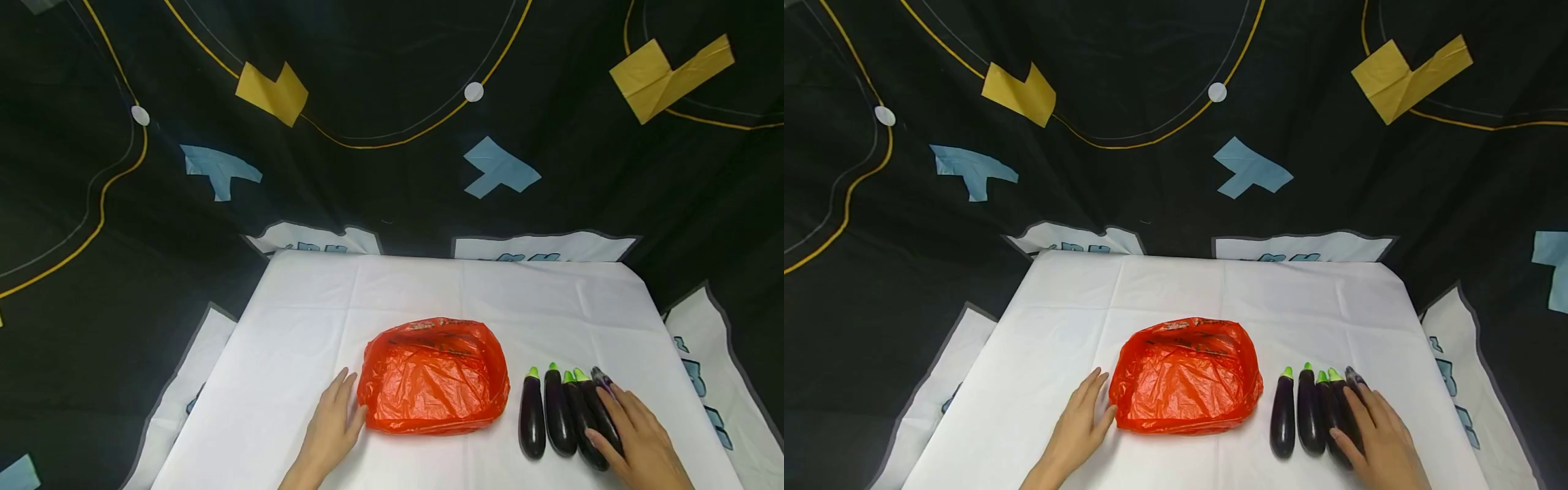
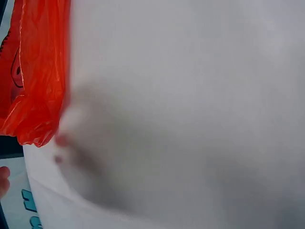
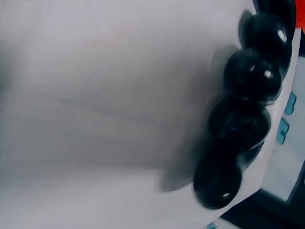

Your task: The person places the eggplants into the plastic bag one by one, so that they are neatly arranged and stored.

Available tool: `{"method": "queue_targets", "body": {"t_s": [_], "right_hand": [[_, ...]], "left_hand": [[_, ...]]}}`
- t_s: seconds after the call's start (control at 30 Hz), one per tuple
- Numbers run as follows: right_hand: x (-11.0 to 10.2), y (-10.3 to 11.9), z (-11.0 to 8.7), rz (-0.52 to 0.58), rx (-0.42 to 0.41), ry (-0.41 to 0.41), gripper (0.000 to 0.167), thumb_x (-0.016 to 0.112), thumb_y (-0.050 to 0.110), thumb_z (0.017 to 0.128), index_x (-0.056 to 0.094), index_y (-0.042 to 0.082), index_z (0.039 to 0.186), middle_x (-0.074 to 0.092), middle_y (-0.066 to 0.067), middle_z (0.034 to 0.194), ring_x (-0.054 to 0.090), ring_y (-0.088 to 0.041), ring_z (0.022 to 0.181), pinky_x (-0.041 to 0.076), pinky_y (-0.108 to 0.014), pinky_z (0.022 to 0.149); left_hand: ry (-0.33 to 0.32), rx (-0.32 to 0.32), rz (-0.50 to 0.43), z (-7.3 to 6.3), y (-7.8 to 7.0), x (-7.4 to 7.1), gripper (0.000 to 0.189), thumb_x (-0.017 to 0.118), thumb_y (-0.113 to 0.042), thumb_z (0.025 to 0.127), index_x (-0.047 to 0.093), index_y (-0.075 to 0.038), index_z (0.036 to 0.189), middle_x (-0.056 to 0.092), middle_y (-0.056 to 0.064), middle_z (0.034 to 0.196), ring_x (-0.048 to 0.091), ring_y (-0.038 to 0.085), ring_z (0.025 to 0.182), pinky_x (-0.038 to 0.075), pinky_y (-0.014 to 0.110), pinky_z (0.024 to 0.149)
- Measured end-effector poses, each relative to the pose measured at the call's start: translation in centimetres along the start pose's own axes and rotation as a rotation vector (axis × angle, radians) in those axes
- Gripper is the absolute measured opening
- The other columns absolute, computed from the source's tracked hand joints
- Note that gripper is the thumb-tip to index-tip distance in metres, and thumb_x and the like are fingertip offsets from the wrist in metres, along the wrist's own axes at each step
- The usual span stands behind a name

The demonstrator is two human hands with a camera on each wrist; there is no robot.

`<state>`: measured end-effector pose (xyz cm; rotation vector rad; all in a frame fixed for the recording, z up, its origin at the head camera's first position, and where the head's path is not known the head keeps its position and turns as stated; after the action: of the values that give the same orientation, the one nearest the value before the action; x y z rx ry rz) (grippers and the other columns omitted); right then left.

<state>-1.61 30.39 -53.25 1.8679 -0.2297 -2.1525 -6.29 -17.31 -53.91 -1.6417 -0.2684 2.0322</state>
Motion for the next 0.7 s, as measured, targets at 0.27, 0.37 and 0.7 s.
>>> {"method": "queue_targets", "body": {"t_s": [0.27, 0.37, 0.7], "right_hand": [[-0.1, -3.4, 0.1, 0.044, 0.310, 0.118, 0.079, 0.050, 0.053, 0.093, 0.030, -0.008, 0.139, 0.032, -0.038, 0.131, 0.029, -0.055, 0.114, 0.027, -0.071, 0.089], [0.0, -4.3, -0.1, 0.054, 0.353, 0.132, 0.076, 0.048, 0.052, 0.094, 0.030, -0.009, 0.137, 0.032, -0.037, 0.130, 0.030, -0.056, 0.113, 0.027, -0.071, 0.090], [0.7, -6.9, 0.0, 0.112, 0.581, 0.276, 0.083, 0.038, 0.059, 0.095, 0.024, -0.011, 0.139, 0.024, -0.041, 0.134, 0.027, -0.060, 0.118, 0.025, -0.068, 0.097]], "left_hand": [[-0.151, -0.229, -0.244, 1.6, 1.0, 0.4, 0.037, 0.073, -0.004, 0.079, 0.062, 0.002, 0.114, 0.063, 0.014, 0.105, 0.066, 0.026, 0.088, 0.055, 0.037, 0.074], [-0.161, -0.273, -0.288, 1.9, 1.4, 0.8, 0.035, 0.073, -0.003, 0.079, 0.063, 0.003, 0.112, 0.065, 0.013, 0.101, 0.067, 0.024, 0.083, 0.055, 0.032, 0.070], [-0.140, -0.413, -0.419, 2.7, 2.3, 1.7, 0.035, 0.074, -0.010, 0.083, 0.063, 0.000, 0.115, 0.066, 0.012, 0.101, 0.067, 0.024, 0.087, 0.055, 0.030, 0.072]]}}
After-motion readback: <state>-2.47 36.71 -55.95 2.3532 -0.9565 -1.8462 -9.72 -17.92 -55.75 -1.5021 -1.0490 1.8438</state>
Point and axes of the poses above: each hand's wrist, its own z-axis towards the middle knuckle, its own x-axis out of the palm, y = z × x, the point moved 2 cm from there along z, towards the middle knuckle
